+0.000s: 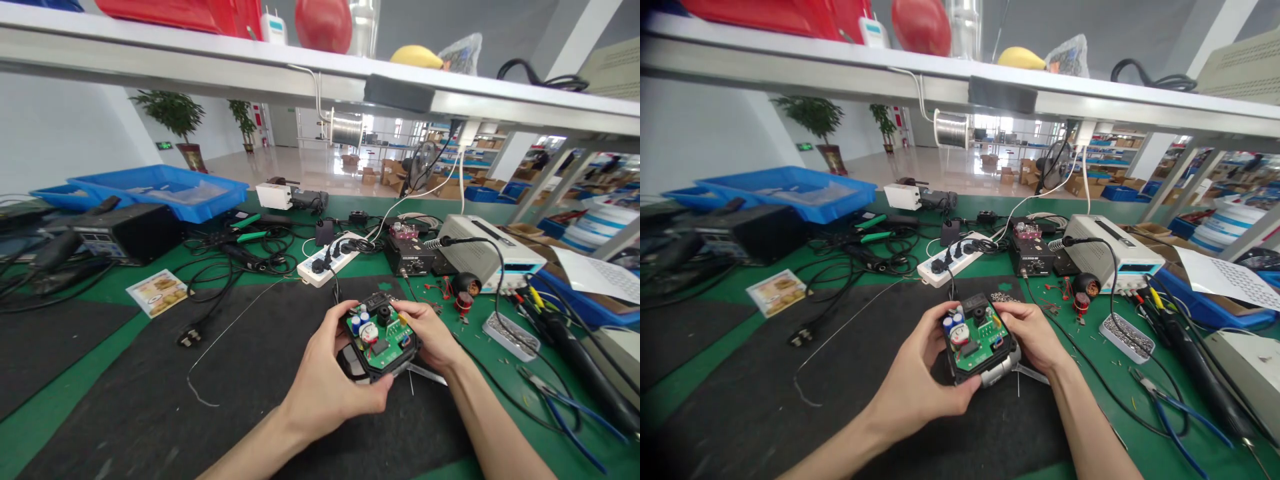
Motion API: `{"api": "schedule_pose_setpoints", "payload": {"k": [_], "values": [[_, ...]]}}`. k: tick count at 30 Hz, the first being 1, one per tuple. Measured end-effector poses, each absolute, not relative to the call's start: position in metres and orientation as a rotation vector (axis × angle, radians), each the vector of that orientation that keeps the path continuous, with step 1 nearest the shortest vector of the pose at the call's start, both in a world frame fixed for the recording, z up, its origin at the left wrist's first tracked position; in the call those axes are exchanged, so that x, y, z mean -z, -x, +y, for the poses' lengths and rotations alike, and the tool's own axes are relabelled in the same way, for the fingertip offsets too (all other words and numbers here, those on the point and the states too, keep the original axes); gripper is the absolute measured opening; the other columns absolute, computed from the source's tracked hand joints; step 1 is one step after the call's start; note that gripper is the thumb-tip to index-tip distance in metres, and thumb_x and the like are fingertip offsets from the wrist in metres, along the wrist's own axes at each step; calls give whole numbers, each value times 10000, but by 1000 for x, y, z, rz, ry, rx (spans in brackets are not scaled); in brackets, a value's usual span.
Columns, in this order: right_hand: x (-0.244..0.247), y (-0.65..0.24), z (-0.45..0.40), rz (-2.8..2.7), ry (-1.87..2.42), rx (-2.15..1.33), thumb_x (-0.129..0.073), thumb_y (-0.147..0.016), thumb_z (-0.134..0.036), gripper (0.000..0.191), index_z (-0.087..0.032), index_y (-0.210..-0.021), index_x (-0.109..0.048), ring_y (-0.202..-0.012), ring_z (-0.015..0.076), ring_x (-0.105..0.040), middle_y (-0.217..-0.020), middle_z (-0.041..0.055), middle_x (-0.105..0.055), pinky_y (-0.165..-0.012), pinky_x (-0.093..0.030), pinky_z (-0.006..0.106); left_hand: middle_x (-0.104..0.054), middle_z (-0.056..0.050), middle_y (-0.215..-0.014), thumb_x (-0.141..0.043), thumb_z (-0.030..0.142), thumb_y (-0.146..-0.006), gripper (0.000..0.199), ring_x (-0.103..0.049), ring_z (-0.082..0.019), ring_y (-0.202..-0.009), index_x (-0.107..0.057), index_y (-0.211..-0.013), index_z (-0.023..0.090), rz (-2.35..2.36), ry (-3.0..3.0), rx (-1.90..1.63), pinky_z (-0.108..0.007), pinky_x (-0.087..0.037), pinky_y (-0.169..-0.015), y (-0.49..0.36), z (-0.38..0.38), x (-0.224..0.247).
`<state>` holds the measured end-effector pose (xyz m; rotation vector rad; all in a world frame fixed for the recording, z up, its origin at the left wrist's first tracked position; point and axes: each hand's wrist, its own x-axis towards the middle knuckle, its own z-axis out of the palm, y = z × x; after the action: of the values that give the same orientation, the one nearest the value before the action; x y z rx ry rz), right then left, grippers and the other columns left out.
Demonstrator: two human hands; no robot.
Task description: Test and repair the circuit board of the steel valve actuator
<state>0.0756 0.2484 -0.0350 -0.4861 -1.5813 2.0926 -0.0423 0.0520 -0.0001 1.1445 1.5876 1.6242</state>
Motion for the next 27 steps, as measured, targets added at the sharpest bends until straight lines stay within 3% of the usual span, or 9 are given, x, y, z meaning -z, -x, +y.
{"api": "schedule_pose_setpoints", "payload": {"k": [4, 9, 15, 20, 24, 27], "values": [[28, -74, 250, -1496, 519, -1934, -819, -839, -458, 393, -240, -1164, -778, -1151, 229, -693, -1174, 93, -781, -1082, -469, 398, -583, -119, -1417, -877, 353, -712, 895, -591, -324, -1322, -340, -1423, 273, 1669, -976, -1791, -491, -497, -1160, 55, 40, 2], [29, -71, 256, -1428, 633, -1801, -800, -845, -477, 360, -218, -1094, -781, -959, 205, -711, -1017, 65, -786, -961, -529, 389, -536, -116, -1421, -862, 466, -723, 900, -570, -342, -1339, -312, -1415, 304, 1884, -904, -1876, -503, -488, -1161, 75, 29, 10], [38, -65, 254, -1536, 740, -1646, -803, -834, -483, 365, -174, -1027, -787, -853, 185, -676, -925, 66, -771, -832, -520, 329, -413, -113, -1519, -970, 447, -563, 1102, -498, -359, -1400, -296, -1427, 325, 1754, -930, -1872, -459, -503, -1147, 76, 33, 12], [37, -64, 254, -1673, 778, -1490, -754, -860, -530, 399, -166, -1020, -772, -811, 186, -676, -903, 71, -770, -791, -519, 334, -431, -136, -1530, -950, 404, -621, 1092, -518, -340, -1400, -187, -1399, 332, 1611, -952, -1769, -445, -514, -1142, 73, 32, 13], [21, -41, 273, -1910, 746, -1344, -698, -902, -512, 388, -162, -1063, -750, -877, 228, -711, -938, 92, -779, -834, -535, 386, -424, -148, -1559, -948, 405, -636, 1124, -502, -350, -1419, -154, -1428, 326, 1577, -956, -1803, -459, -493, -1168, 75, 29, 24], [8, 0, 306, -2141, 691, -1174, -706, -915, -415, 292, -196, -1106, -733, -997, 241, -705, -1048, 80, -770, -962, -517, 426, -468, -150, -1529, -966, 390, -606, 1181, -537, -369, -1383, -150, -1457, 326, 1575, -984, -1821, -486, -509, -1148, 78, 30, 35]]}}
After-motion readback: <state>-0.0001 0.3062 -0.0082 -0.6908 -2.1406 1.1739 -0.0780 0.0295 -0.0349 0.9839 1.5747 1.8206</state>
